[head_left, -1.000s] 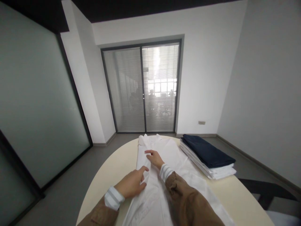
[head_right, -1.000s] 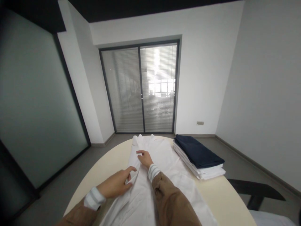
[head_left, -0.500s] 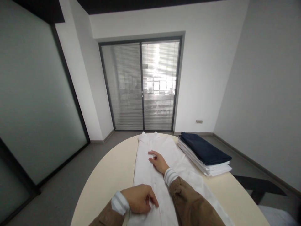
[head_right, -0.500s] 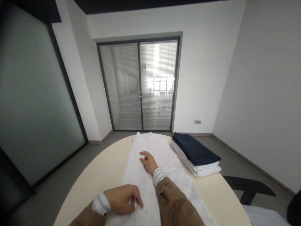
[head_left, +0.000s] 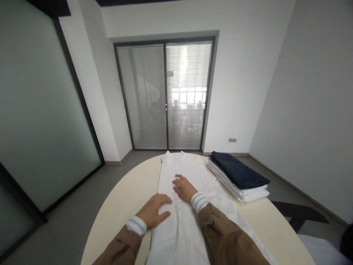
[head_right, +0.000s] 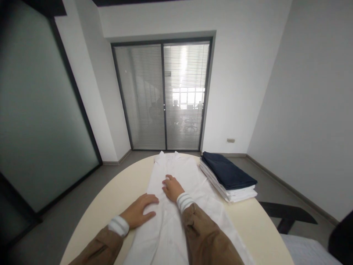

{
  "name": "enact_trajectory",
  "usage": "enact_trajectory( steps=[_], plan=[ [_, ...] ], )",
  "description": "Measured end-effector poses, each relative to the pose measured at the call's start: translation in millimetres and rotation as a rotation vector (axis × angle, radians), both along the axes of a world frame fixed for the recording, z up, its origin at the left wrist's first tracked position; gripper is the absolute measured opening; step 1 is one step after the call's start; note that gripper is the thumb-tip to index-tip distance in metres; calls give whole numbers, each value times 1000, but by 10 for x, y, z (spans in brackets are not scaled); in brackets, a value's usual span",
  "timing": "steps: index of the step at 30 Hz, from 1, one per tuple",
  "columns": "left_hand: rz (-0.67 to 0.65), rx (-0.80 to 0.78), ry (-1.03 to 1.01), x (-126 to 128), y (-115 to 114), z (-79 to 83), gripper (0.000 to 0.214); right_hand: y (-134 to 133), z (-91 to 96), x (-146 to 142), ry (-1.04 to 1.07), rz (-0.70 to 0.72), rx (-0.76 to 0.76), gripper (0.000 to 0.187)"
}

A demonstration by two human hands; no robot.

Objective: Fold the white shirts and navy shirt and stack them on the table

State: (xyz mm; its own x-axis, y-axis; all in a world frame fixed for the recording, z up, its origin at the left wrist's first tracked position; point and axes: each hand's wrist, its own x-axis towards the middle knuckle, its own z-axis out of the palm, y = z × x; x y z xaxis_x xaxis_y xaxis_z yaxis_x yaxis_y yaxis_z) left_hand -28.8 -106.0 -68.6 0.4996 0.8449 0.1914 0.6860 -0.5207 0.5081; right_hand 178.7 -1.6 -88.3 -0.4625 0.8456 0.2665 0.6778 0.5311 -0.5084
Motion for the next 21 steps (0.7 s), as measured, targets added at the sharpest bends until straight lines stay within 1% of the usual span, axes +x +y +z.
enact_trajectory(
  steps=[2, 4, 5, 7, 9, 10, 13, 15, 18, 20, 21],
  plan=[
    [-2, -27, 63, -39, 22, -45, 42, -114, 57, 28, -152, -167, -36, 44],
    [0, -59, 129, -33, 23, -58, 48, -242, 85, 74, -254, -345, -117, 52],
    [8, -67, 160, -19, 19, -55, 51, -301, 87, 101, -289, -402, -175, 56],
    [31, -76, 219, 18, 14, -43, 56, -392, 69, 149, -330, -436, -296, 66],
    [66, -81, 268, 47, 21, -36, 57, -433, 26, 177, -335, -413, -362, 73],
    [85, -83, 287, 57, 31, -40, 57, -432, 0, 182, -327, -399, -361, 75],
    [157, -83, 321, 61, 90, -78, 59, -354, -67, 177, -271, -333, -288, 76],
    [216, -65, 330, 53, 145, -113, 58, -273, -62, 178, -199, -262, -238, 70],
    [279, -27, 338, 38, 228, -151, 57, -246, 76, 199, -44, -199, -168, 50],
    [287, -9, 336, 33, 273, -167, 56, -378, 247, 215, 79, -122, -75, 39],
    [289, -1, 332, 32, 290, -175, 56, -497, 341, 218, 139, -38, -13, 36]
  ],
)
